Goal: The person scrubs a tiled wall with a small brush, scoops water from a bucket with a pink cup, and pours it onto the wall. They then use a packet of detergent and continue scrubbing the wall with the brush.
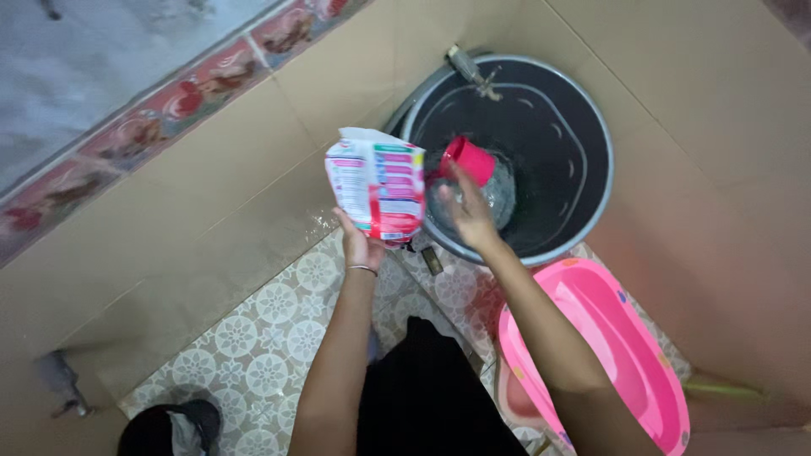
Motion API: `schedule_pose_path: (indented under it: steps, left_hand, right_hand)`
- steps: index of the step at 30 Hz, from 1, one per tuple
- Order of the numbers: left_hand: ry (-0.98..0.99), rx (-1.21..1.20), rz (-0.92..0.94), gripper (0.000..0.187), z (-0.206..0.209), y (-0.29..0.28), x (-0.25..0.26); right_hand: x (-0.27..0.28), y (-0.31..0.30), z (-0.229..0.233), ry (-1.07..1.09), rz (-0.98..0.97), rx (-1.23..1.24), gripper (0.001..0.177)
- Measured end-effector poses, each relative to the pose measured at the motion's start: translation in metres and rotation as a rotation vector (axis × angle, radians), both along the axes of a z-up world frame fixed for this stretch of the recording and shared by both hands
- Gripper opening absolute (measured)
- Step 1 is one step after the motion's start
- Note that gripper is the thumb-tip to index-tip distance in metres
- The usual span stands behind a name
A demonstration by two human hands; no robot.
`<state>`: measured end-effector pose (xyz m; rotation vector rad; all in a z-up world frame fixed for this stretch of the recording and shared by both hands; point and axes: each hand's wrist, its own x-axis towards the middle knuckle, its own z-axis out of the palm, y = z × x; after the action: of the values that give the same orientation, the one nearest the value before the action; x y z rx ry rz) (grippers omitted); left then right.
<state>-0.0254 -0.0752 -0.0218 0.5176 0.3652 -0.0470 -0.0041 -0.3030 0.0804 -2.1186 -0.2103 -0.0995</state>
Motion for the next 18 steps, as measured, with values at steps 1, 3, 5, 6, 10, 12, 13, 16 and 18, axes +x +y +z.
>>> schedule_pose_path:
  steps: [1,3,5,6,10,12,13,16,18]
  left_hand:
    - [0.015,0.01,-0.007,0.076,0.0,-0.005,0.0]
    - [0.013,0.064,0.024,0.074,0.003,-0.012,0.002]
    - [0.044,0.335,0.029,0.074,0.01,-0.01,0.005]
    - [0.082,0.579,0.018,0.076,0.015,-0.007,0.006]
    - [-0.334,1.597,0.222,0.088,0.049,0.032,-0.002]
    - [-0.183,1.858,0.009,0.104,0.074,0.058,-0.014]
    - [-0.112,1.981,-0.096,0.113,0.09,0.07,-0.014]
    - [-0.146,2.106,-0.104,0.11,0.139,0.094,-0.023]
    - [-0.221,2.118,0.01,0.105,0.168,0.104,-0.027]
  right_hand:
    - [0.002,0.008,-0.005,0.079,0.062,0.163,0.059]
    - [0.008,0.022,-0.015,0.241,0.187,0.486,0.049]
    - [0.016,0.03,-0.019,0.128,0.077,0.333,0.035]
    - [0.024,0.033,-0.02,0.071,0.022,0.259,0.032]
    - [0.045,0.029,-0.017,0.067,0.013,0.311,0.025]
    - [0.048,0.029,-0.016,-0.049,0.061,0.241,0.024]
    - [0.052,0.029,-0.012,-0.05,0.061,0.242,0.023]
    - [0.059,0.035,0.008,-0.019,0.063,0.31,0.023]
    - [0.06,0.043,0.028,0.052,0.073,0.437,0.023]
